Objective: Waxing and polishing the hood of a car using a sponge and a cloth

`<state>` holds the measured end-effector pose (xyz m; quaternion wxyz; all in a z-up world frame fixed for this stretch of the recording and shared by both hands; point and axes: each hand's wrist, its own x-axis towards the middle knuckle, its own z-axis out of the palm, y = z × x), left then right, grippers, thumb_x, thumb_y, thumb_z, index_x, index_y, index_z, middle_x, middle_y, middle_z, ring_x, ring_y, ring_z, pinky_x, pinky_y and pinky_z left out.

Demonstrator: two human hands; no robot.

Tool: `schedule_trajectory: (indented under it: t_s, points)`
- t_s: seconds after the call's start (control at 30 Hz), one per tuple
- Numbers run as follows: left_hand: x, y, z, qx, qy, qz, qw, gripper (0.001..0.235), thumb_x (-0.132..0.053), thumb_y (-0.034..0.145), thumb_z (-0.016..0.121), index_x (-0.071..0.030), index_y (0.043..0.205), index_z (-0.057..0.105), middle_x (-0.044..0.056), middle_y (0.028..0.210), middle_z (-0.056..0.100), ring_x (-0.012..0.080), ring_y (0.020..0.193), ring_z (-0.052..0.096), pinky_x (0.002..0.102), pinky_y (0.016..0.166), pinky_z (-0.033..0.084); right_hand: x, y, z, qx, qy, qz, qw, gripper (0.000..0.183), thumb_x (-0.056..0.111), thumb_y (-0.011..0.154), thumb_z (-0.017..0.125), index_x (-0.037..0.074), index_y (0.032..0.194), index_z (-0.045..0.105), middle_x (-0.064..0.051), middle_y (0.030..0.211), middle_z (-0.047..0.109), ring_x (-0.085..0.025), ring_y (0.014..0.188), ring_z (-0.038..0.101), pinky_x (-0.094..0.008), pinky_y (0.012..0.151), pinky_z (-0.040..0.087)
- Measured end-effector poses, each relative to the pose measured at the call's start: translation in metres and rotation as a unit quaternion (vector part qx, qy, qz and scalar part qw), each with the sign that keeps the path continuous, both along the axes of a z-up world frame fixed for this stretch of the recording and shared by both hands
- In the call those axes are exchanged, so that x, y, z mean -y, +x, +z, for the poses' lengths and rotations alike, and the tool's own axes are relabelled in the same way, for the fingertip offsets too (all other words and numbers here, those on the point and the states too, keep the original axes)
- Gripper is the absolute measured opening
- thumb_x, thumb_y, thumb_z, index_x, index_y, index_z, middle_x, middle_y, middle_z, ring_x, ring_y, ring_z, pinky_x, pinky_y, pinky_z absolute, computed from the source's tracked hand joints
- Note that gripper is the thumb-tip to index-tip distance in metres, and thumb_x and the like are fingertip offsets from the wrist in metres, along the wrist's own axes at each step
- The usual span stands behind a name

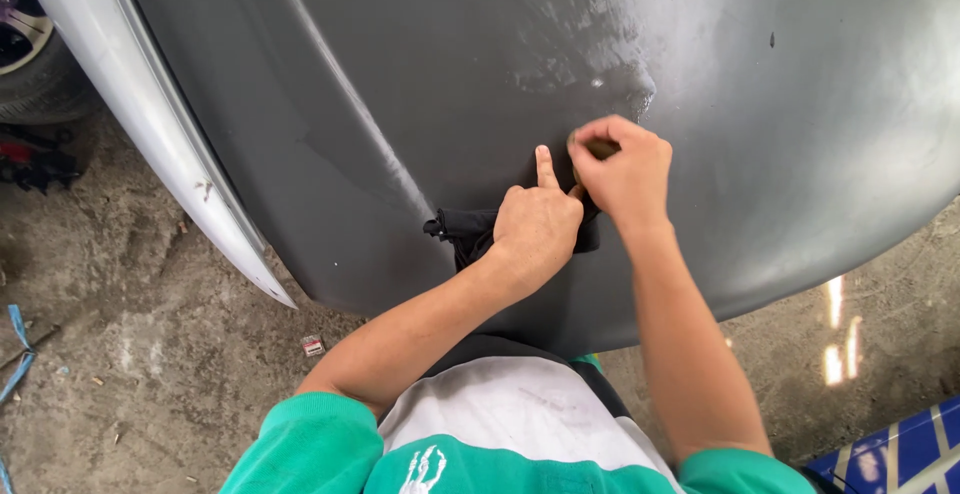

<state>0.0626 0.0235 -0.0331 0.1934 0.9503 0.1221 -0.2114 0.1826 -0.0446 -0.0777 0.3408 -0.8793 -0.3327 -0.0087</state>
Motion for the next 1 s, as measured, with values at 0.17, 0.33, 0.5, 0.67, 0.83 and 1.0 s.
schedule_trajectory:
  t_s: [0.17, 0.33, 0.5, 0.67, 0.83, 1.0]
  points:
    - [0.005, 0.002, -0.023, 0.001, 0.0, -0.01, 1.0, 0.056, -0.008, 0.089, 0.065, -0.011, 0.145, 0.058, 0.043, 0.153, 0.034, 0.0246, 0.068, 0.074, 0.04, 0.071, 0.054, -0.007, 0.001, -0.01, 0.061, -0.001, 0.013, 0.998, 0.016, 0.014, 0.075, 0.083, 0.026, 0.084, 0.077, 0.008, 0.082, 0.076, -0.019, 0.084, 0.071, -0.03, 0.076, 0.06]
    - [0.001, 0.001, -0.012, -0.001, -0.011, -0.006, 1.0, 0.055, -0.008, 0.091, 0.064, -0.012, 0.145, 0.057, 0.042, 0.153, 0.034, 0.0235, 0.069, 0.074, 0.04, 0.074, 0.054, -0.006, 0.007, -0.005, 0.023, -0.026, 0.056, 0.998, 0.015, 0.017, 0.075, 0.084, 0.025, 0.085, 0.076, 0.008, 0.083, 0.076, -0.019, 0.085, 0.071, -0.031, 0.076, 0.06]
    - [-0.003, 0.0, -0.004, 0.01, -0.018, 0.009, 1.0, 0.057, -0.008, 0.092, 0.063, -0.017, 0.148, 0.055, 0.042, 0.153, 0.034, 0.0226, 0.067, 0.073, 0.041, 0.074, 0.053, -0.012, 0.015, -0.006, -0.024, -0.031, 0.049, 0.998, 0.014, 0.023, 0.075, 0.085, 0.03, 0.085, 0.078, 0.007, 0.081, 0.075, -0.016, 0.081, 0.072, -0.03, 0.072, 0.06]
    - [0.001, -0.004, -0.013, 0.031, -0.025, 0.015, 0.999, 0.056, -0.007, 0.092, 0.064, -0.016, 0.147, 0.056, 0.044, 0.152, 0.033, 0.0235, 0.066, 0.072, 0.041, 0.072, 0.052, -0.012, 0.014, 0.004, 0.006, -0.044, 0.069, 0.997, 0.013, 0.02, 0.074, 0.083, 0.029, 0.078, 0.074, 0.009, 0.075, 0.073, -0.019, 0.079, 0.073, -0.032, 0.073, 0.059]
    - [-0.004, -0.002, -0.005, 0.017, -0.02, 0.006, 1.0, 0.055, -0.009, 0.094, 0.062, -0.017, 0.148, 0.054, 0.043, 0.153, 0.032, 0.0245, 0.07, 0.073, 0.041, 0.073, 0.052, -0.013, 0.021, -0.001, 0.021, -0.021, 0.07, 0.997, 0.012, 0.017, 0.075, 0.082, 0.026, 0.079, 0.074, 0.007, 0.075, 0.074, -0.019, 0.076, 0.073, -0.03, 0.072, 0.059]
    - [-0.003, -0.003, -0.006, 0.02, -0.016, -0.002, 1.0, 0.055, -0.008, 0.093, 0.062, -0.016, 0.147, 0.055, 0.045, 0.152, 0.032, 0.0281, 0.072, 0.074, 0.042, 0.072, 0.053, -0.01, 0.02, -0.004, -0.029, -0.031, 0.041, 0.998, 0.01, 0.024, 0.073, 0.083, 0.027, 0.078, 0.075, 0.008, 0.074, 0.074, -0.019, 0.077, 0.074, -0.031, 0.071, 0.06]
